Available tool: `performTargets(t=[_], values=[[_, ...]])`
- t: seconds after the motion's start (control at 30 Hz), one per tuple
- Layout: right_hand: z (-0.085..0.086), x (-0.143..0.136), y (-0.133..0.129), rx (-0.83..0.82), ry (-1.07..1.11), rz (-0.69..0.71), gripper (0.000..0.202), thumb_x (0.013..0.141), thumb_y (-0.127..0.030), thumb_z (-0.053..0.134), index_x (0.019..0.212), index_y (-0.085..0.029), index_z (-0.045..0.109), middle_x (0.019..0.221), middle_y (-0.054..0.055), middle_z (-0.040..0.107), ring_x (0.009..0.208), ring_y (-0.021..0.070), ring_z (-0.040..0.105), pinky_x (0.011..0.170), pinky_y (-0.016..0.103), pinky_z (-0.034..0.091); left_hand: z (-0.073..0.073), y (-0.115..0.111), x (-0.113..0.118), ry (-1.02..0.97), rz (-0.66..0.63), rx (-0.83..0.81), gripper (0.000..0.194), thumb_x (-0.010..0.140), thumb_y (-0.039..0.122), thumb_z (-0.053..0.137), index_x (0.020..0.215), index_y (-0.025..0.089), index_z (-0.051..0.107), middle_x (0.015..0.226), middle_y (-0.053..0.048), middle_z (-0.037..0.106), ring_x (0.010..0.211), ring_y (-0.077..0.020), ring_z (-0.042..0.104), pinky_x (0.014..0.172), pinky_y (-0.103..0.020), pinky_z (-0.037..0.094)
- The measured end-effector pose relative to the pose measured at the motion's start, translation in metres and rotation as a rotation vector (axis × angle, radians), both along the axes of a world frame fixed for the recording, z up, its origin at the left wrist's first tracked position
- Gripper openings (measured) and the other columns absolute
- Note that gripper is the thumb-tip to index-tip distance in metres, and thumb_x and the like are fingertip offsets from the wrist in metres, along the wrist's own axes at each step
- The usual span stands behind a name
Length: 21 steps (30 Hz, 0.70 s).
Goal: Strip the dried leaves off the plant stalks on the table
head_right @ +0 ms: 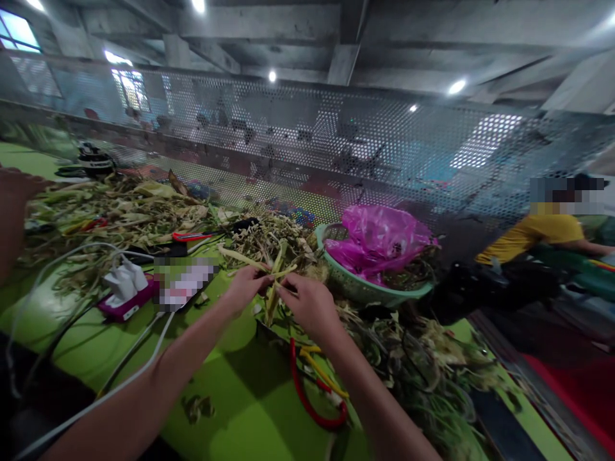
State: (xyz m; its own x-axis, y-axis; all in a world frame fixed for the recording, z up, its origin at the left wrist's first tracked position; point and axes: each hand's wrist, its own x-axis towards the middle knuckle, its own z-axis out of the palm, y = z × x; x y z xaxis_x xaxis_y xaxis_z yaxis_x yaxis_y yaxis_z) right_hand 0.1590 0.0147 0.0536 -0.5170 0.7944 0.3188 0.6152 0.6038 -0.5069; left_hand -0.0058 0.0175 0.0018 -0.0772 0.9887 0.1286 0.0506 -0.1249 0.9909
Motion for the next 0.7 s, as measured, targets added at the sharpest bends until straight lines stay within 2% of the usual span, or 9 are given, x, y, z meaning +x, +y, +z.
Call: performTargets(t=[0.07,0.17,0.27,0.33,0.43,0.5,0.57,0.63,0.7], values=[[0.0,0.0,0.0,-0.049,0.084,0.007,0.023,0.083,-0.036,0.053,0.071,-0.019,0.062,0.063,-0.001,0.058,0.061,0.0142,0.051,0.059,0.024,0.036,0.001,-0.001,0.002,0.169,-0.014,0.076,0.019,0.073,0.026,0.058,0.082,0.012,0.068,0.068,-0.002,0.062,0.065,-0.0134,0.052,0.06,-0.022,0.04],[-0.007,0.003,0.009,-0.216,0.281,-0.022,0.029,0.081,-0.043,0.054,0.071,-0.018,0.062,0.061,-0.001,0.056,0.057,0.0127,0.047,0.055,0.024,0.035,0.003,-0.005,0.009,0.376,-0.099,0.184,0.02,0.077,0.02,0.049,0.08,0.013,0.068,0.073,-0.003,0.063,0.07,-0.0146,0.052,0.064,-0.023,0.04],[-0.013,0.005,0.018,-0.373,0.444,-0.072,0.033,0.077,-0.048,0.056,0.073,-0.016,0.061,0.058,-0.002,0.054,0.048,0.0099,0.038,0.047,0.023,0.03,0.004,-0.008,0.015,0.482,-0.123,0.248,0.02,0.076,0.018,0.048,0.076,0.014,0.067,0.073,-0.003,0.062,0.07,-0.0147,0.051,0.065,-0.023,0.039],[-0.013,0.005,0.019,-0.374,0.488,-0.058,0.034,0.077,-0.05,0.057,0.073,-0.016,0.063,0.059,-0.002,0.052,0.048,0.0096,0.037,0.046,0.023,0.028,0.003,-0.008,0.017,0.421,-0.119,0.232,0.018,0.075,0.025,0.052,0.077,0.015,0.066,0.072,-0.002,0.061,0.07,-0.015,0.051,0.064,-0.023,0.039],[-0.008,0.004,0.014,-0.349,0.546,-0.026,0.038,0.081,-0.053,0.052,0.077,-0.017,0.064,0.058,-0.001,0.051,0.051,0.0111,0.041,0.048,0.023,0.031,0.0,-0.005,0.016,0.134,-0.115,0.109,0.024,0.074,0.035,0.056,0.081,0.014,0.066,0.073,-0.002,0.061,0.07,-0.0142,0.051,0.065,-0.023,0.039],[-0.007,0.004,0.01,-0.374,0.619,-0.013,0.043,0.084,-0.056,0.046,0.081,-0.017,0.064,0.058,0.0,0.054,0.054,0.0127,0.047,0.051,0.025,0.035,0.0,-0.004,0.014,-0.048,-0.1,0.023,0.027,0.073,0.036,0.057,0.08,0.012,0.066,0.07,-0.001,0.061,0.065,-0.0123,0.05,0.063,-0.022,0.039],[-0.008,0.002,0.009,-0.389,0.684,0.003,0.043,0.085,-0.056,0.044,0.081,-0.017,0.063,0.063,0.001,0.058,0.058,0.0141,0.053,0.057,0.026,0.041,0.001,-0.003,0.012,-0.138,-0.072,-0.008,0.026,0.071,0.035,0.058,0.078,0.011,0.066,0.066,0.0,0.059,0.061,-0.0106,0.047,0.059,-0.021,0.037],[-0.011,0.0,0.01,-0.388,0.688,-0.006,0.037,0.082,-0.053,0.052,0.076,-0.018,0.061,0.064,0.001,0.059,0.059,0.0143,0.054,0.059,0.026,0.042,0.004,-0.005,0.011,-0.178,-0.047,0.003,0.025,0.071,0.034,0.058,0.077,0.012,0.066,0.066,0.0,0.06,0.06,-0.0103,0.048,0.058,-0.021,0.037],[-0.016,-0.003,0.012,-0.409,0.641,-0.06,0.031,0.077,-0.049,0.061,0.072,-0.018,0.058,0.054,-0.002,0.055,0.05,0.0124,0.049,0.052,0.025,0.04,0.007,-0.007,0.011,-0.212,-0.026,0.018,0.024,0.072,0.035,0.058,0.076,0.013,0.067,0.068,-0.001,0.062,0.062,-0.0109,0.05,0.059,-0.021,0.038]])
